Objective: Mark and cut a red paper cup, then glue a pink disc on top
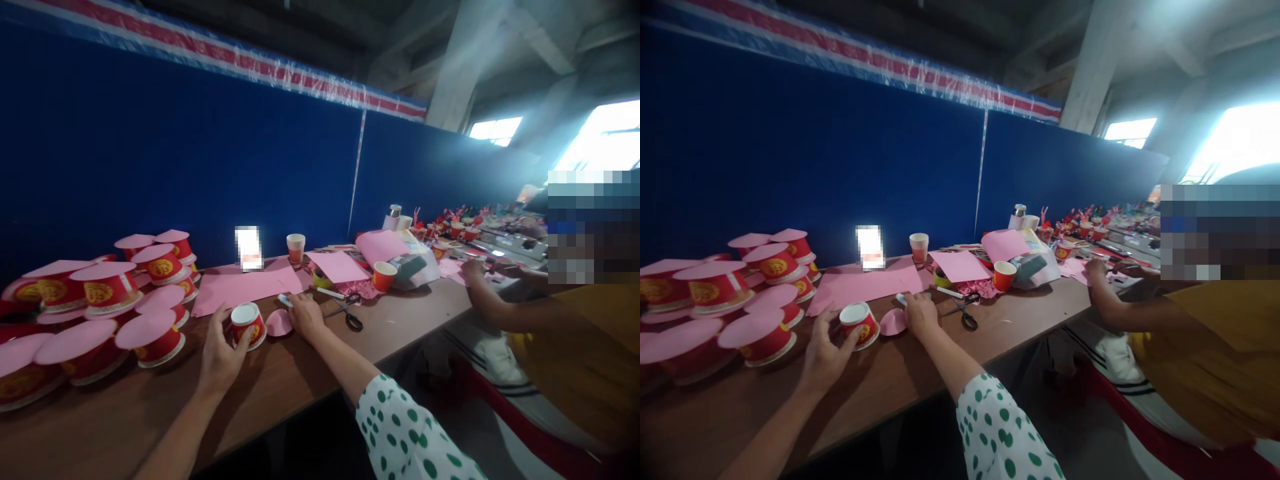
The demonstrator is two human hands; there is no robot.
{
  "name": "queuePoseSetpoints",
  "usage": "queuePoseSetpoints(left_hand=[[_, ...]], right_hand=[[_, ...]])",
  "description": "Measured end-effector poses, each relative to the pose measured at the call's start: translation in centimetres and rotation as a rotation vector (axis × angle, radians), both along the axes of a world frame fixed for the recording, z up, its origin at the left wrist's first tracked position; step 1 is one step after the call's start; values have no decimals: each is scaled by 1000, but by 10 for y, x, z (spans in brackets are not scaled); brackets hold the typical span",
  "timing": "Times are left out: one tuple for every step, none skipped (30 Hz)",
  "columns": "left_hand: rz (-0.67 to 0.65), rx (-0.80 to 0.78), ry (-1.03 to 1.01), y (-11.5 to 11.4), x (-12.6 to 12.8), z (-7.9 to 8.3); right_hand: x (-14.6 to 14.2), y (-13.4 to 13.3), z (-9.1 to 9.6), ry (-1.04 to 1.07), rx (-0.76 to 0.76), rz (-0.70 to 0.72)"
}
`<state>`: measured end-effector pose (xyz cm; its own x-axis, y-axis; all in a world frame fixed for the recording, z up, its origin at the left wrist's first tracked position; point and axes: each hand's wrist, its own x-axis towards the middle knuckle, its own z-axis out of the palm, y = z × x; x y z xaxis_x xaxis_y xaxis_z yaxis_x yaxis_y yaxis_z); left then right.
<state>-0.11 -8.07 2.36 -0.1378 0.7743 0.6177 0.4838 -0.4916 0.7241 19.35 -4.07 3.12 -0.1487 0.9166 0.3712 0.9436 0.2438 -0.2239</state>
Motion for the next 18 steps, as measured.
queuePoseSetpoints(left_hand=[[-3,-4,-1,-1,1,1],[5,-6,-2,-2,2,3],[15,-11,-2,-4,2,4],[22,-19,-4,-5,2,5],[21,-30,-9,-5,2,5],[14,-44,-15,-6,1,5],[6,-58,-18,-6,1,4],[4,-71,-13,-5,0,3],[11,-81,-2,-4,0,2],[29,-85,17,-3,-1,0],[50,-87,42,-1,-1,-1],[73,-85,69,0,-2,-2],[92,-83,96,1,-2,-3],[107,-81,118,2,-3,-4],[121,-80,136,4,-4,-5],[134,-81,144,5,-5,-6],[141,-82,146,5,-5,-7],[144,-84,140,6,-6,-8]], right_hand=[[0,0,0,1,-1,-11],[0,0,0,2,-1,-26],[0,0,0,4,-2,-42],[-1,0,0,5,-1,-61],[-1,0,-1,6,0,-81],[-1,0,-1,8,2,-99],[-1,0,-1,8,5,-113],[-1,0,-1,8,7,-124],[-1,0,-2,7,8,-132],[-1,0,-2,5,7,-136],[-1,0,-2,2,5,-137],[-1,0,-2,0,4,-136],[-1,0,-3,-1,3,-133],[-1,0,-3,-1,2,-129],[-1,0,-3,0,3,-123],[0,0,-3,2,3,-118],[0,0,-3,6,5,-114],[0,0,-3,12,7,-111]])
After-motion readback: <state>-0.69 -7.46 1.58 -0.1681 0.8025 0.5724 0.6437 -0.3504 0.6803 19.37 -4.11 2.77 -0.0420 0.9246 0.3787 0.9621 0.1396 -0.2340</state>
